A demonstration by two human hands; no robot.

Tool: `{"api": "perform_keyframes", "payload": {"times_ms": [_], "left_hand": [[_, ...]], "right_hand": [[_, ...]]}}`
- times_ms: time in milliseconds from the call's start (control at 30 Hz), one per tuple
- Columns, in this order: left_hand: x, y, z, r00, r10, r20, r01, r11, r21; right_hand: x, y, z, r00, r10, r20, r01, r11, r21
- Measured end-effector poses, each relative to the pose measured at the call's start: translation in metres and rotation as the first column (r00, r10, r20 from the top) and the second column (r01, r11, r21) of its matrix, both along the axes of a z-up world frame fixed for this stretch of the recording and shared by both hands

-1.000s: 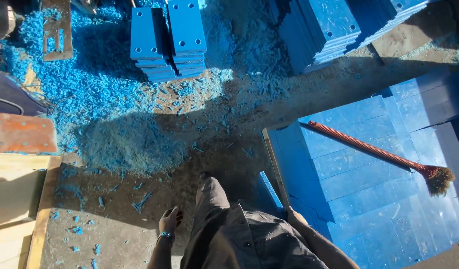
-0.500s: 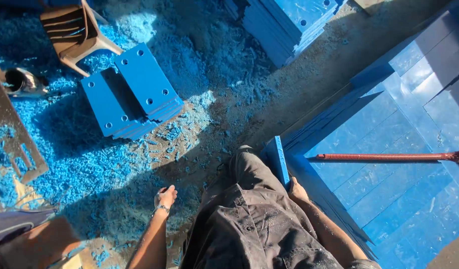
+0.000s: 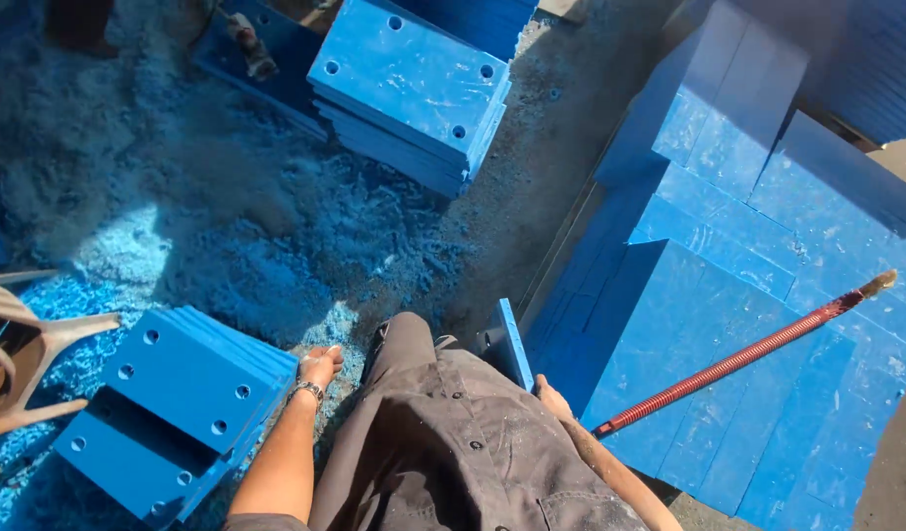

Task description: Marking a blue plastic plate with a pen using a plastic strip as a template guide.

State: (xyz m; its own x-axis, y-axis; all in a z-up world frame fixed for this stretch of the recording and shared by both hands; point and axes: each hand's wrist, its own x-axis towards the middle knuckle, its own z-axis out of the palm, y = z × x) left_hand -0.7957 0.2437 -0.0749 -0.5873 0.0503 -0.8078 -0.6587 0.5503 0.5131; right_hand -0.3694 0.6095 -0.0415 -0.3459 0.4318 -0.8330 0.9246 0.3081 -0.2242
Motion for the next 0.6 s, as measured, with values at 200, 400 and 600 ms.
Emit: {"api": "perform_keyframes", "payload": {"times_ms": [200,400,600], "left_hand": [[-0.083,0.157,-0.004,0.988,-0.152,-0.008,0.152,0.988,-0.001],[-0.172,0.339,-0.011,0.956,-0.293,0.020,0.293,0.955,-0.052],[-0.253,0.584,0.005,0.851,-0.511,-0.122,0.514,0.858,-0.013]], "right_hand": [[-0.019,0.035,-0.001,0.993,-0.072,0.088,0.067,0.996,0.065],[-0.034,0.134,-0.027,0.941,-0.275,-0.197,0.303,0.943,0.135],[-0.055,0.271,0.052,0.918,-0.356,-0.175,0.381,0.913,0.144]]}}
